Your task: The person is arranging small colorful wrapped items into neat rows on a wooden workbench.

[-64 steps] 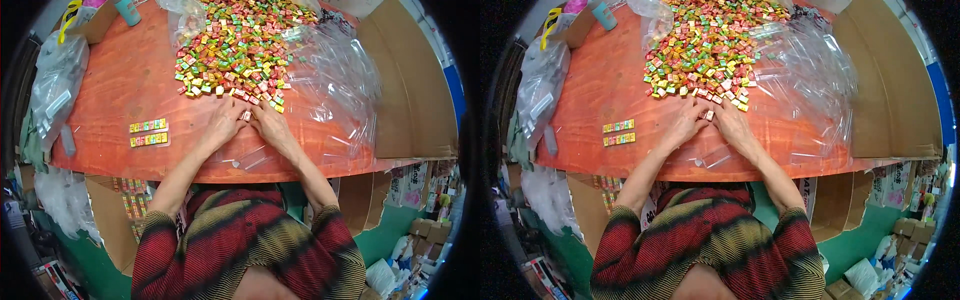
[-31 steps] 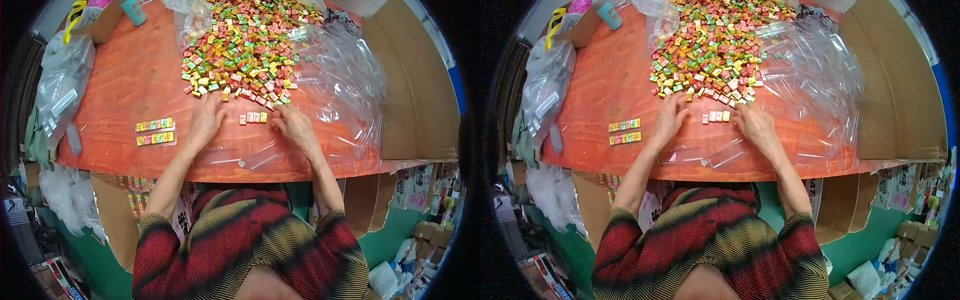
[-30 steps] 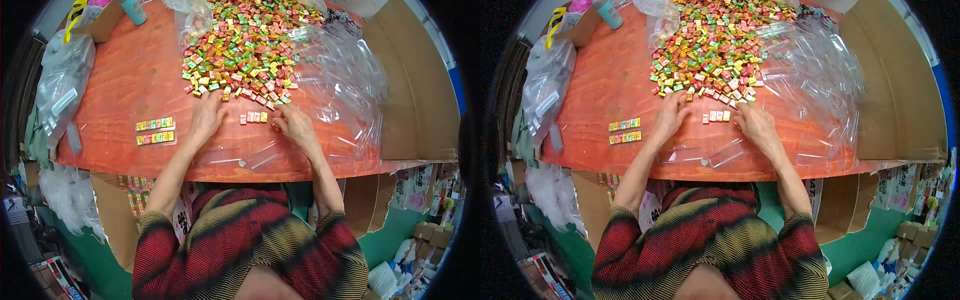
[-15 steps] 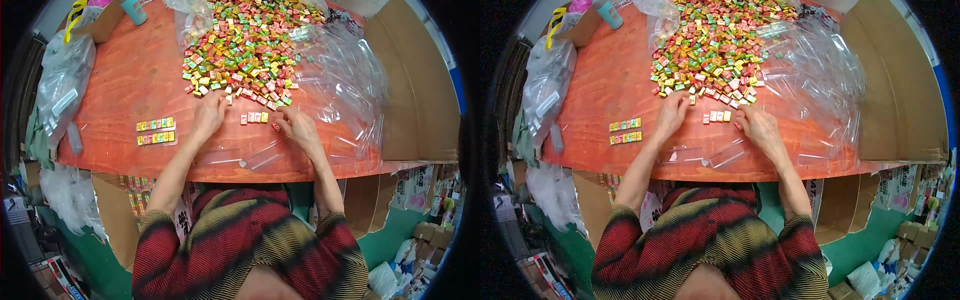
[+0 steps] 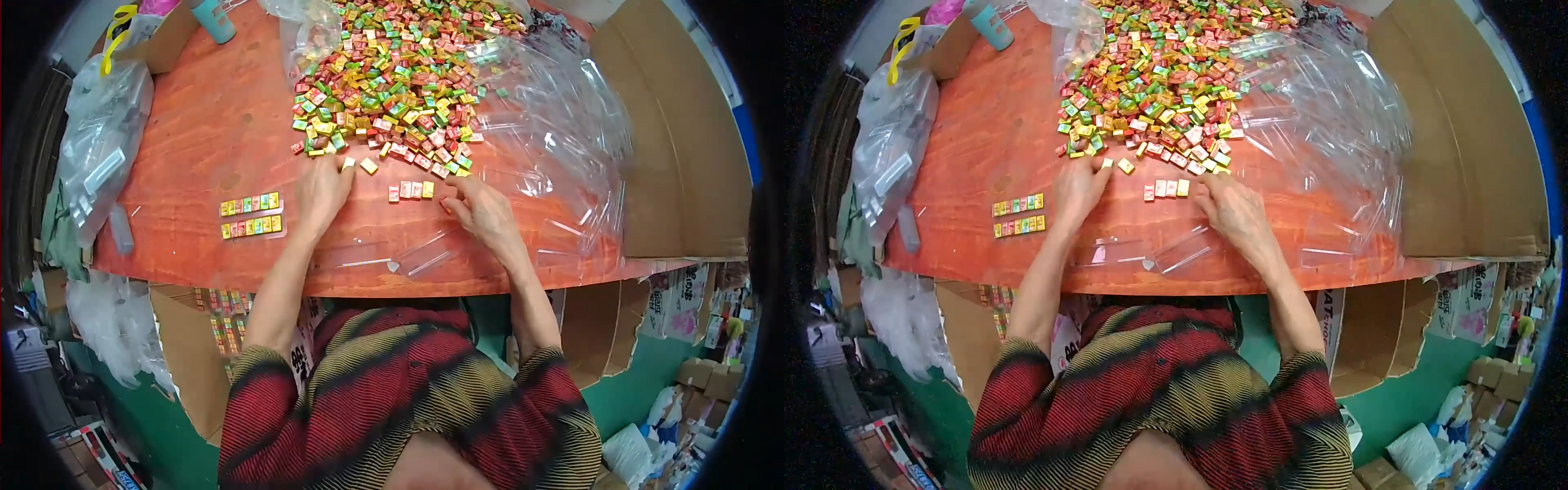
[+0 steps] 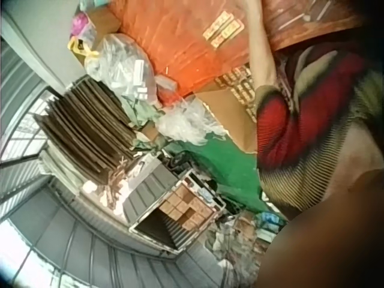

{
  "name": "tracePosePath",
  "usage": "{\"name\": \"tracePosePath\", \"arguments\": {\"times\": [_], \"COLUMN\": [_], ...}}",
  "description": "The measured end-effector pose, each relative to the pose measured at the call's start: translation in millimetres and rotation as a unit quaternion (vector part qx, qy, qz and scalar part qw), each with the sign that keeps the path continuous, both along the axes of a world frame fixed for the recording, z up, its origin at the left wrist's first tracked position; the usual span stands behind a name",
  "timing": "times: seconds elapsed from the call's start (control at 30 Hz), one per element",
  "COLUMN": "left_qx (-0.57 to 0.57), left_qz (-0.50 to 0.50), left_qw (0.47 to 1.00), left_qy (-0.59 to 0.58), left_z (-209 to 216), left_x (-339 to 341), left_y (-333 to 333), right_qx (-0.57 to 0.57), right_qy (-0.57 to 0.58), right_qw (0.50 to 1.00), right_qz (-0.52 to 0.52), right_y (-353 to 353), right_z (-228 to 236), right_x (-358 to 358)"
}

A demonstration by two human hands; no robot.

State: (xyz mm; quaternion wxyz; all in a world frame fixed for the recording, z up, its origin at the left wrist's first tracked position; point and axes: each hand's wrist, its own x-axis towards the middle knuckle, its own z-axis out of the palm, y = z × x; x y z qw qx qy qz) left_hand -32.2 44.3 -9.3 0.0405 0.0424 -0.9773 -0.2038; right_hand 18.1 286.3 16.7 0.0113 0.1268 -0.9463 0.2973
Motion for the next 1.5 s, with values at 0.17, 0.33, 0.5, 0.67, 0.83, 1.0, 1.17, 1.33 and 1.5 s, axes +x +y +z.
{"name": "tracePosePath", "arguments": {"times": [0.17, 0.33, 0.5, 0.67, 0.83, 1.0, 1.17, 1.33, 1.5], "left_qx": [0.068, 0.162, 0.126, 0.189, 0.169, 0.156, 0.139, 0.109, 0.079], "left_qz": [-0.059, -0.137, -0.173, -0.225, -0.231, -0.259, -0.270, -0.266, -0.268], "left_qw": [0.996, 0.977, 0.977, 0.951, 0.956, 0.949, 0.950, 0.955, 0.956], "left_qy": [-0.001, 0.034, 0.012, 0.093, 0.060, 0.094, 0.071, 0.070, 0.084], "left_z": [-1.1, 0.0, -13.7, -13.9, -8.1, -12.9, -15.4, -7.7, -7.7], "left_x": [34.8, 23.6, 21.2, 24.1, 27.2, 28.6, 26.3, 26.7, 29.3], "left_y": [-11.5, -10.0, -12.1, 2.3, 12.1, 29.6, 34.5, 39.4, 38.8], "right_qx": [-0.002, 0.107, 0.155, 0.036, 0.067, 0.078, 0.068, 0.081, 0.051], "right_qy": [0.112, 0.182, 0.182, 0.140, 0.040, 0.027, 0.078, 0.007, -0.002], "right_qw": [0.991, 0.974, 0.967, 0.988, 0.997, 0.994, 0.991, 0.993, 0.997], "right_qz": [0.074, 0.086, 0.087, 0.056, 0.019, 0.069, 0.086, 0.090, 0.053], "right_y": [-53.2, -105.5, -115.2, -70.8, -27.8, -29.7, -30.8, -28.6, -8.4], "right_z": [-9.4, -35.5, -43.5, -18.2, -5.4, -17.1, -30.9, -25.4, -8.3], "right_x": [-16.6, -48.2, -44.3, -26.1, -16.6, -16.6, -21.0, -20.5, -9.7]}}
